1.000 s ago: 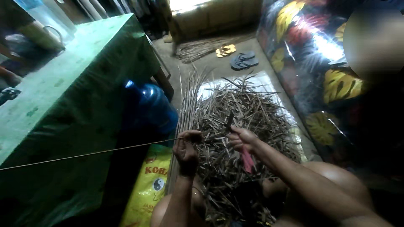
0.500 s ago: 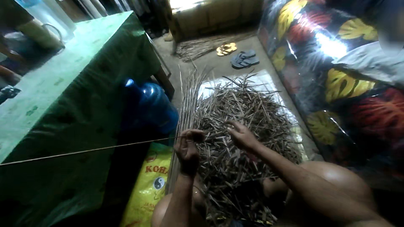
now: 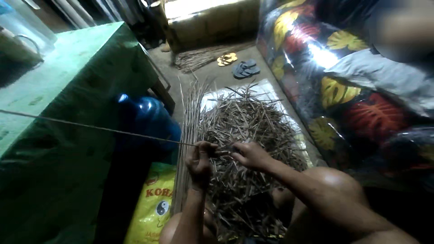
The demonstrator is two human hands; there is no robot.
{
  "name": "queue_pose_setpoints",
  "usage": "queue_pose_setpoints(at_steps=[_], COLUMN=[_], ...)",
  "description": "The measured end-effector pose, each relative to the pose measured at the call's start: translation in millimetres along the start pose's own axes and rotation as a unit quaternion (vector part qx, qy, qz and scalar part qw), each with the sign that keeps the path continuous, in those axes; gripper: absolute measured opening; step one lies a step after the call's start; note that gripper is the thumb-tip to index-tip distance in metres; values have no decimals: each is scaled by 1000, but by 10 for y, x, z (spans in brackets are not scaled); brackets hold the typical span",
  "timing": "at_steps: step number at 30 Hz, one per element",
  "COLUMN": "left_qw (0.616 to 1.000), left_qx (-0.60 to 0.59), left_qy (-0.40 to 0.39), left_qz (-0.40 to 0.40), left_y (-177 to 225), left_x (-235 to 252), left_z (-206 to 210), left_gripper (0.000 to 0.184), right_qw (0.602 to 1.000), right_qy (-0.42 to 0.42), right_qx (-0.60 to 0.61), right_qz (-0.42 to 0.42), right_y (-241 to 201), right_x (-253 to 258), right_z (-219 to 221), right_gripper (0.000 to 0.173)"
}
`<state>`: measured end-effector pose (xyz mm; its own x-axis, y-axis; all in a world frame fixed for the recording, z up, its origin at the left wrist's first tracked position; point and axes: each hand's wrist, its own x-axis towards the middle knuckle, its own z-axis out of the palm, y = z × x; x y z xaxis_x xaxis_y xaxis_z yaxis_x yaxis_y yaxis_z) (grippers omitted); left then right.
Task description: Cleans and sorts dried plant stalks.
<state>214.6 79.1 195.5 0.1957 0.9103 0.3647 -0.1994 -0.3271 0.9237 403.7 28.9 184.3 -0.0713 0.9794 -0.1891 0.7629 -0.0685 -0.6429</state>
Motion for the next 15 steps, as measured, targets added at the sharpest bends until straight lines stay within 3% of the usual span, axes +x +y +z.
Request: queue_pose_setpoints(at_steps=[3,5,10,13,15], left_qw=[997,989,952,951,952], left_qx=[32,92,253,236,189], left_qy=[-44,-97,-165,-179,-117], left_qz=[-62,-62,43,-86,-210], left_y=[14,-49,34,345,442], left_x=[15,37,141,283,332], left_z=[49,18,-334,-727,-1010], left_gripper=[26,29,26,28,27], right_qw=[998,995,945,912,895], right_qy=[-8,16,55,126,163], right_qx=[-49,-64,-54,-38,-23], right_qz=[36,71,319,389,415], right_y=[42,251,1280,1807,1504], right_x=[-116,-254,-879,-1438,-1675], right_z=[-355,-616,-872,-561,-443], right_gripper=[35,31,36,37,38])
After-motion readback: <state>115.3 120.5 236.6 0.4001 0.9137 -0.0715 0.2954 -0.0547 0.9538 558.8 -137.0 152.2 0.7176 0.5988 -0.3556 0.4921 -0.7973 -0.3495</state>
